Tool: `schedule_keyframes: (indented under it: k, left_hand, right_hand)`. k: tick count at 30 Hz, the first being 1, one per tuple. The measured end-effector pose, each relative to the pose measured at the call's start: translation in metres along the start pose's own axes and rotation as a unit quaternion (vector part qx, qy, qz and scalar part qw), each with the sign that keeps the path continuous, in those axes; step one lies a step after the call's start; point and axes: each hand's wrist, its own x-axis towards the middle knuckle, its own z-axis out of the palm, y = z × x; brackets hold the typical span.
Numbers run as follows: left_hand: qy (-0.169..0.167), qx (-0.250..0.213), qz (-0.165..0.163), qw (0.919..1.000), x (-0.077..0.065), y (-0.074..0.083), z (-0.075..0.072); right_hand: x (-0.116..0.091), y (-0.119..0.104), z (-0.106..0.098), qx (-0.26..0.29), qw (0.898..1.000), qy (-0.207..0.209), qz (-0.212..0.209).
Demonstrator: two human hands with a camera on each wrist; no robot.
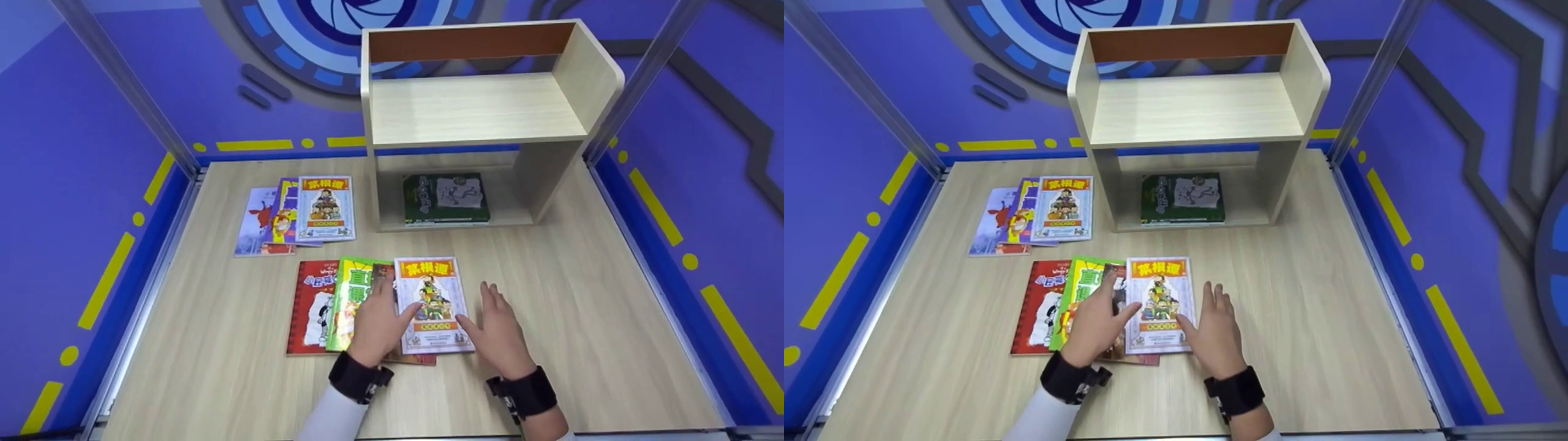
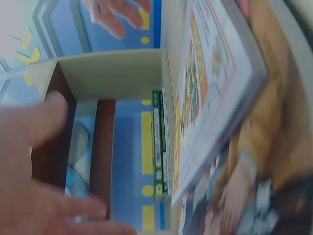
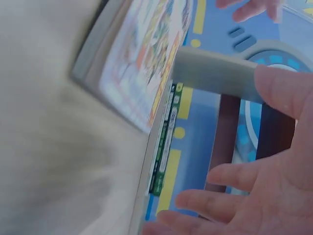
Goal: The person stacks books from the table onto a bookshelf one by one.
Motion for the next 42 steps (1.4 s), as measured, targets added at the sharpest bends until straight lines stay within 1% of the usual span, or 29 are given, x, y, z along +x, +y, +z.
schedule_keyframes:
  k: [4,7,11,15,17,21,24,28,31,34,36,42]
  left_hand:
    - [0.041,-0.010,0.000,0.9991,0.001,0.005,0.003]
    - [0.053,-0.016,-0.012,0.9984,0.001,0.007,0.005]
    - [0.040,-0.036,-0.043,0.9976,0.002,0.008,0.010]
    - [0.024,-0.048,-0.073,0.9959,0.001,0.009,0.017]
    - [0.022,-0.050,-0.079,0.9954,0.001,0.010,0.020]
    - [0.030,-0.048,-0.071,0.9959,0.000,0.012,0.025]
    - [0.034,-0.039,-0.064,0.9966,-0.001,0.014,0.025]
    - [0.038,-0.027,-0.064,0.9968,0.000,0.015,0.024]
    - [0.054,-0.020,-0.058,0.9966,0.003,0.013,0.024]
    - [0.069,-0.017,-0.050,0.9962,0.007,0.010,0.025]
    - [0.070,-0.023,-0.049,0.9960,0.008,0.008,0.026]
    - [0.068,-0.041,-0.055,0.9953,0.007,0.006,0.029]
  right_hand:
    - [0.003,-0.003,0.004,-0.003,0.999,0.039,-0.008]
    - [0.007,-0.005,0.011,-0.009,0.998,0.055,0.001]
    - [0.013,-0.007,0.019,-0.011,0.998,0.056,0.026]
    - [0.019,-0.010,0.027,-0.002,0.998,0.032,0.050]
    - [0.022,-0.011,0.031,-0.002,0.998,0.021,0.059]
    - [0.028,-0.015,0.034,-0.014,0.997,0.020,0.070]
    - [0.030,-0.021,0.034,-0.011,0.998,0.019,0.063]
    - [0.033,-0.028,0.036,-0.001,0.999,0.005,0.050]
    - [0.037,-0.029,0.038,0.014,0.997,0.000,0.069]
    - [0.041,-0.027,0.040,0.038,0.994,-0.005,0.102]
    - [0.043,-0.025,0.040,0.049,0.992,-0.012,0.116]
    - [0.048,-0.023,0.040,0.071,0.989,-0.038,0.127]
